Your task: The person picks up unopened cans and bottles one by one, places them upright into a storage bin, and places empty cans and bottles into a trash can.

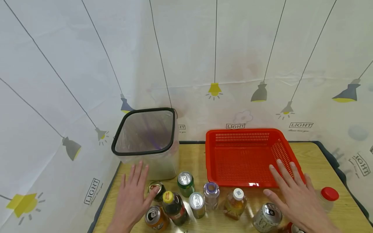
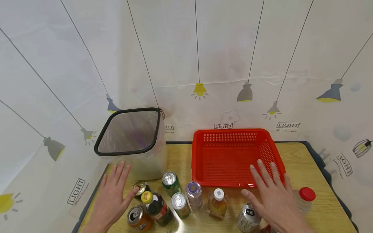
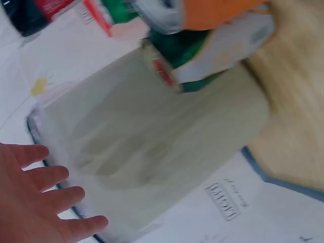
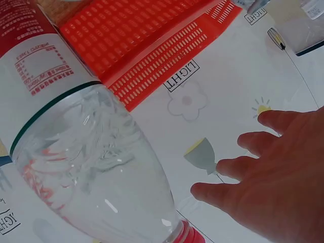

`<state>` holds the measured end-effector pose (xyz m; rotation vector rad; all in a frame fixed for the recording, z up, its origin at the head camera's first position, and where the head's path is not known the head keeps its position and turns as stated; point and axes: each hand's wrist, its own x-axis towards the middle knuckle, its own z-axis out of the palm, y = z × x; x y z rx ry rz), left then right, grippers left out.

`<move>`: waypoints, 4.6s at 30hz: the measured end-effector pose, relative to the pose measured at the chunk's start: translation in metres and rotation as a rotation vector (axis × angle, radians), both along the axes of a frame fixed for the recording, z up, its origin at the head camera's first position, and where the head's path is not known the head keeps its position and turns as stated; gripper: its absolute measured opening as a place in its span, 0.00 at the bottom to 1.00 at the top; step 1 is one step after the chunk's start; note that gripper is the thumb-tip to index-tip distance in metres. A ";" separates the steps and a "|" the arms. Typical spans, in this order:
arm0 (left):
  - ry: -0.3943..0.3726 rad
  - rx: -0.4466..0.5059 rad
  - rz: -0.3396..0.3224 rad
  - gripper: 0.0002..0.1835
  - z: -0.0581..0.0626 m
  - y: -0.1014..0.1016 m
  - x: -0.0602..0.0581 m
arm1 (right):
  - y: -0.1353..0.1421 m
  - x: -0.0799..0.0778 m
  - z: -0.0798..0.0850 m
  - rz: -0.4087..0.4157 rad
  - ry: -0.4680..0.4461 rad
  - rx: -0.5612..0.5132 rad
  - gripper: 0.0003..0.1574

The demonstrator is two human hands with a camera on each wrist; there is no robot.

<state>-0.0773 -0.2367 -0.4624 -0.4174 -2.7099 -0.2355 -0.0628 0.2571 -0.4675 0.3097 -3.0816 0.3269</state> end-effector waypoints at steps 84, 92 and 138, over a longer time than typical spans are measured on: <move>-0.568 -0.284 -0.518 0.50 -0.060 0.143 -0.151 | 0.107 0.039 0.005 -0.302 0.281 -0.398 0.43; -0.562 -0.294 -0.529 0.46 -0.060 0.140 -0.151 | 0.121 0.042 -0.027 -0.365 0.081 -0.621 0.42; -0.445 -0.467 -0.566 0.46 -0.058 0.153 -0.155 | 0.101 0.024 -0.056 -0.559 -0.017 -0.578 0.36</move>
